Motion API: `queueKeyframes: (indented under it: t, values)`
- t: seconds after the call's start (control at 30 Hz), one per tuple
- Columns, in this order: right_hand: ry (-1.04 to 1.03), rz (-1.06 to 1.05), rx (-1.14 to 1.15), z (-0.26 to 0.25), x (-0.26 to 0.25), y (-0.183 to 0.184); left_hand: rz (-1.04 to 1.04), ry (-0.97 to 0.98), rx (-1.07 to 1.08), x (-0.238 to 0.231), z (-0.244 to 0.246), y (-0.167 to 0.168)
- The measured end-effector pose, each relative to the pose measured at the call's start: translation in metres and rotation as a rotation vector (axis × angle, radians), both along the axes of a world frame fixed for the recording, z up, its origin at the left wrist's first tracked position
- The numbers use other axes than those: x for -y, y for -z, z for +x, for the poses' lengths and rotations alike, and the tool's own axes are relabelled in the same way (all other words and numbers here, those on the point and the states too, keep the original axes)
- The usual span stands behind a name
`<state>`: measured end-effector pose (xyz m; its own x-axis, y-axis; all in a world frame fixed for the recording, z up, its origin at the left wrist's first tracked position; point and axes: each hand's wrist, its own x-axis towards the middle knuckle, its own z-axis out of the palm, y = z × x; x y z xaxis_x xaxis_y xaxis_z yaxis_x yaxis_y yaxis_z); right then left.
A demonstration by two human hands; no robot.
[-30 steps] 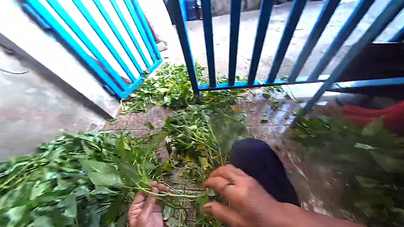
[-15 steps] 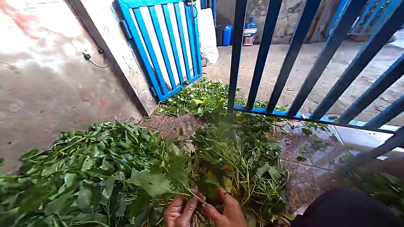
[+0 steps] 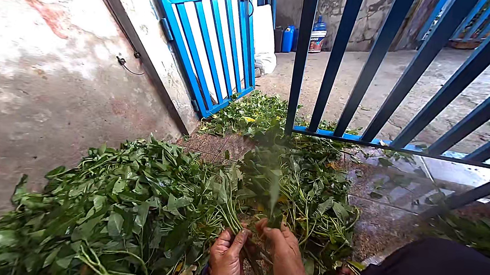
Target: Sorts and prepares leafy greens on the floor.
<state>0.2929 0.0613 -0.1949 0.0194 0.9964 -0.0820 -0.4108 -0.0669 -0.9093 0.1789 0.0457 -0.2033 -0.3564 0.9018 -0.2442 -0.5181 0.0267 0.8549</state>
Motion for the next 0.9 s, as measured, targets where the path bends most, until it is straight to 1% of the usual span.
queueKeyframes:
  t: [0.13, 0.2, 0.27, 0.33, 0.43, 0.53, 0.63, 0.73, 0.8, 0.9]
  values:
    - [-0.168, 0.038, -0.156, 0.014, 0.004, 0.004, -0.099, -0.131, 0.104, -0.005, -0.003, 0.002]
    - [-0.235, 0.003, -0.098, 0.031, 0.015, 0.002, -0.106, -0.216, 0.070, -0.006, -0.011, 0.003]
    - [-0.252, -0.045, 0.039, 0.050, 0.021, 0.000, -0.078, -0.233, 0.006, -0.007, -0.017, 0.000]
    - [-0.197, -0.062, 0.153, 0.057, 0.016, -0.004, -0.026, -0.144, -0.051, -0.005, -0.012, -0.003]
    - [-0.101, 0.031, 0.214, 0.041, -0.004, -0.016, 0.074, 0.030, -0.097, -0.002, 0.003, 0.004]
    - [-0.117, 0.071, 0.288, 0.023, -0.024, -0.025, 0.136, 0.099, -0.067, -0.002, 0.014, 0.008]
    - [-0.148, 0.017, 0.238, 0.016, -0.033, -0.023, 0.136, 0.108, -0.032, -0.002, 0.015, 0.007]
    - [-0.151, -0.070, 0.204, 0.015, -0.030, -0.024, 0.117, 0.129, 0.024, 0.000, 0.012, 0.009]
    - [-0.146, -0.140, 0.108, 0.015, -0.029, -0.024, 0.102, 0.148, 0.117, 0.000, 0.011, 0.009]
    - [-0.186, -0.222, -0.128, 0.015, -0.027, -0.023, 0.053, 0.127, 0.286, 0.000, 0.009, 0.006]
